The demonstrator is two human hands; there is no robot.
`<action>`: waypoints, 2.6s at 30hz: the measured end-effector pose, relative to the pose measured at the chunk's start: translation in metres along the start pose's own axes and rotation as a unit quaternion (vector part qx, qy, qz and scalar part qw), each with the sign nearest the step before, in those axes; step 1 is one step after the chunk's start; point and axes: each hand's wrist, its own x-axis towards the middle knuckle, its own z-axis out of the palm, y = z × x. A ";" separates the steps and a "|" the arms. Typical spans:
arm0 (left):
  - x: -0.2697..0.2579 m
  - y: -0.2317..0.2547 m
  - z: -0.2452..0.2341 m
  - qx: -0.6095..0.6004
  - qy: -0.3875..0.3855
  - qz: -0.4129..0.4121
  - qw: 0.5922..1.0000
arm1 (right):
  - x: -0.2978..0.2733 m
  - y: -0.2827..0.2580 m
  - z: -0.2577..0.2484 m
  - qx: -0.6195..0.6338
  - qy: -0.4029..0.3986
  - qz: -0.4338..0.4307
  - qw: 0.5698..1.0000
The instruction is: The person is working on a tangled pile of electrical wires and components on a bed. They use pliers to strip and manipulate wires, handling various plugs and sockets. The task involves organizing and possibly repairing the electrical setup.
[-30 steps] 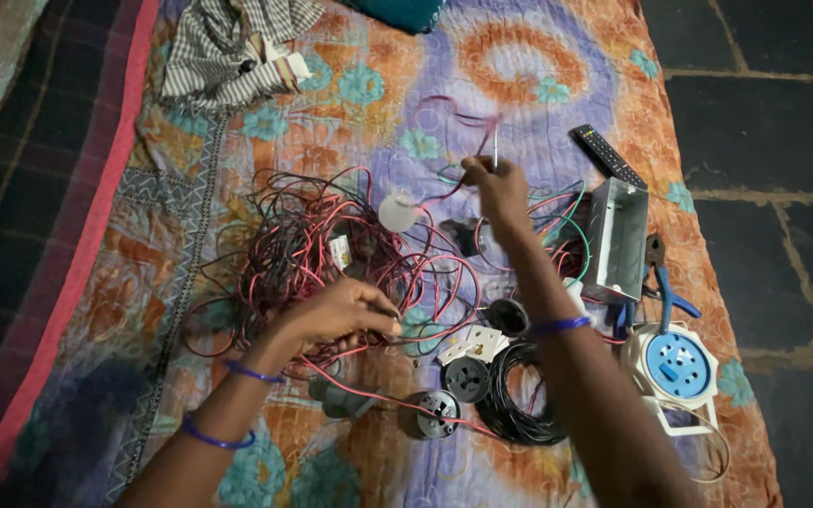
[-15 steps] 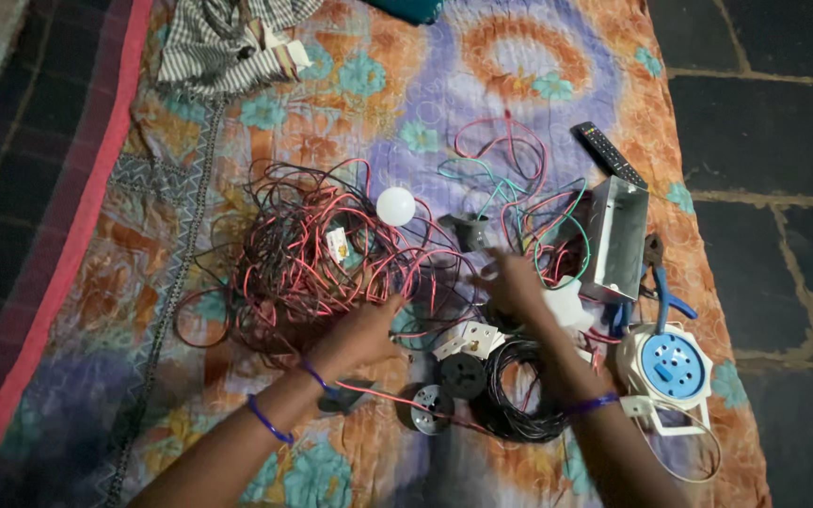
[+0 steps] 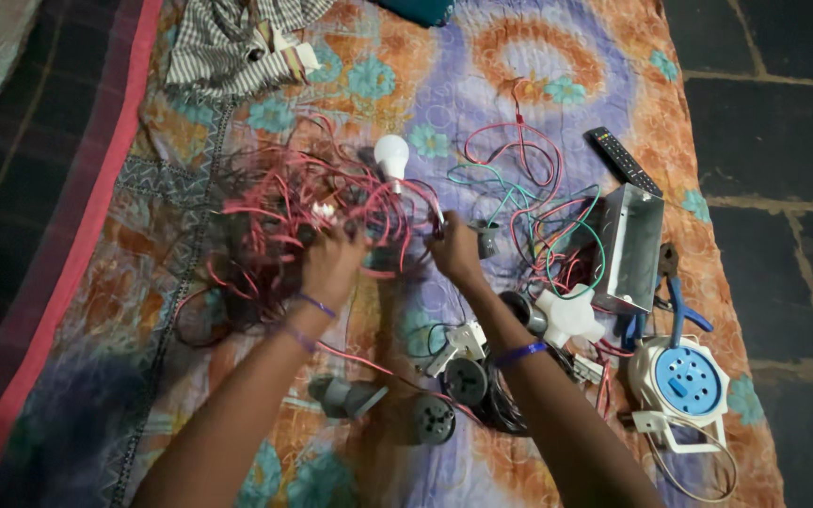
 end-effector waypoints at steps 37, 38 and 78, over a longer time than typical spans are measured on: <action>-0.112 0.048 -0.137 -0.128 -0.306 0.110 0.937 | -0.089 0.058 -0.355 -0.362 0.207 -0.079 0.905; -0.108 0.044 -0.137 -0.126 -0.348 0.096 0.924 | -0.086 0.051 -0.370 -0.314 0.213 -0.103 0.919; -0.107 -0.003 -0.084 -0.101 -0.248 -0.024 0.963 | -0.035 -0.014 -0.021 -0.066 -0.142 0.027 0.987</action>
